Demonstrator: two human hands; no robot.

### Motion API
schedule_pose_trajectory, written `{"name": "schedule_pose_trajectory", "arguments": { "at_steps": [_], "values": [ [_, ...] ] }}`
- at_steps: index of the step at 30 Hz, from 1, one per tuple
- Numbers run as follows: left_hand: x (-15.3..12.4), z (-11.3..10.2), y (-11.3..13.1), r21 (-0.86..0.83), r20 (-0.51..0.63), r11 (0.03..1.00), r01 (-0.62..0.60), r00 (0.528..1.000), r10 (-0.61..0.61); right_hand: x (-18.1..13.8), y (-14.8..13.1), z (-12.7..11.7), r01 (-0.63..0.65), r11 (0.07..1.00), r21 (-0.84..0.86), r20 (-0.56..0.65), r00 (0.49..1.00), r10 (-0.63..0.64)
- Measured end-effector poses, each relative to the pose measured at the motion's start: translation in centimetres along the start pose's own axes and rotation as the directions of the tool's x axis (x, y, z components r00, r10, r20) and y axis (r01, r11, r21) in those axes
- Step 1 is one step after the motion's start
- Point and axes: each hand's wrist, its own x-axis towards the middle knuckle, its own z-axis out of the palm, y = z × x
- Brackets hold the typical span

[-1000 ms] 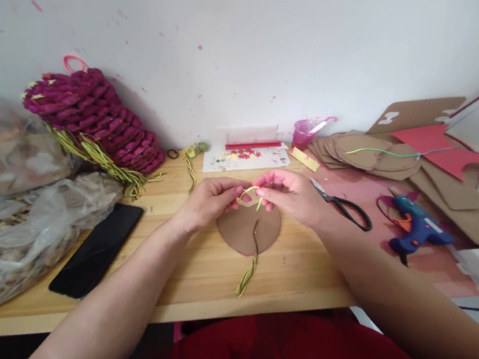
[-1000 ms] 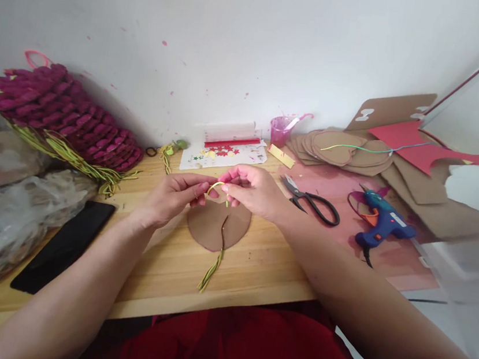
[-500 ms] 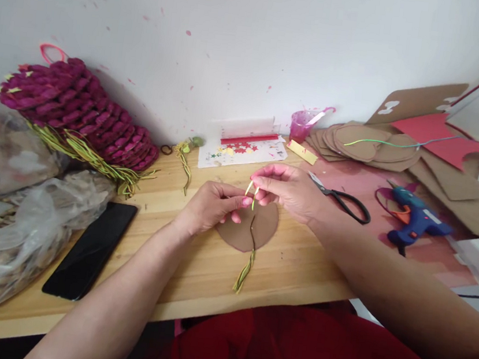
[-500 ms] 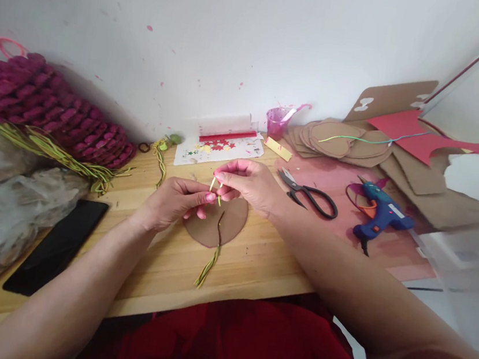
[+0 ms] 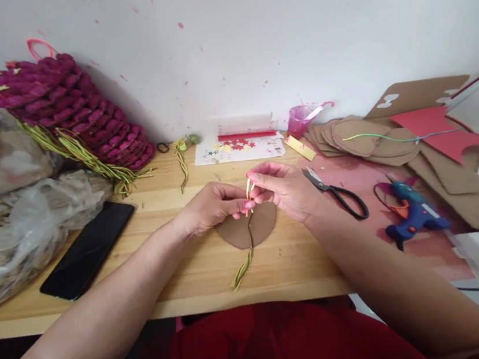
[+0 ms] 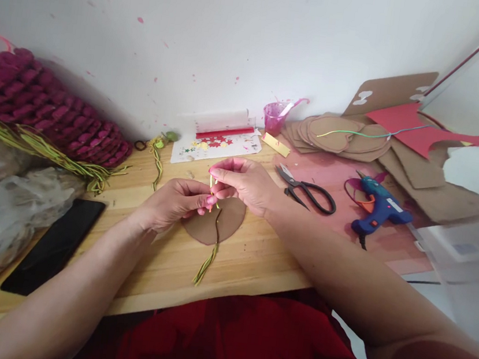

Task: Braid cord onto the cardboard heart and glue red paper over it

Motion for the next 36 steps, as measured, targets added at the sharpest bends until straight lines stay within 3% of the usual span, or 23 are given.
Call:
{"name": "schedule_pose_trajectory", "arguments": {
  "at_steps": [4, 8, 14, 17, 20, 25, 28, 36],
  "values": [
    [0.0, 0.0, 0.0, 0.011, 0.008, 1.0, 0.014, 1.0, -0.014, -0.1, -0.3, -0.1, 0.025, 0.997, -0.068, -0.025, 0.999, -0.027],
    [0.0, -0.3, 0.0, 0.016, 0.032, 1.0, 0.007, 0.999, -0.007, -0.2, -0.8, -0.1, 0.076, 0.968, -0.238, -0.076, 0.992, -0.097],
    [-0.2, -0.3, 0.2, 0.05, 0.095, 0.998, 0.038, 0.995, -0.043, -0.1, -0.8, -0.2, 0.14, 0.905, -0.402, -0.062, 0.982, -0.179],
    [-0.3, -0.3, 0.2, 0.035, 0.09, 0.999, 0.021, 0.996, -0.024, -0.1, -0.7, -0.2, 0.142, 0.918, -0.37, -0.057, 0.983, -0.175],
    [-0.3, -0.5, 0.2, -0.041, -0.024, 0.999, -0.032, 0.999, 0.031, -0.1, -0.6, -0.3, 0.117, 0.954, -0.275, -0.043, 0.99, -0.134],
    [0.1, -1.0, 0.1, -0.158, -0.218, 0.981, -0.114, 0.973, 0.078, -0.5, -0.8, -0.1, -0.079, 0.977, -0.199, 0.068, 0.993, 0.094],
    [0.2, -1.0, 0.2, -0.173, -0.238, 0.973, -0.154, 0.965, 0.111, -0.7, -0.7, 0.3, -0.138, 0.971, -0.198, 0.087, 0.984, 0.157],
    [0.2, -0.6, -0.2, -0.136, -0.225, 0.976, -0.168, 0.965, 0.135, -0.4, 0.4, 0.5, -0.146, 0.975, -0.169, 0.067, 0.985, 0.159]
  ]
}}
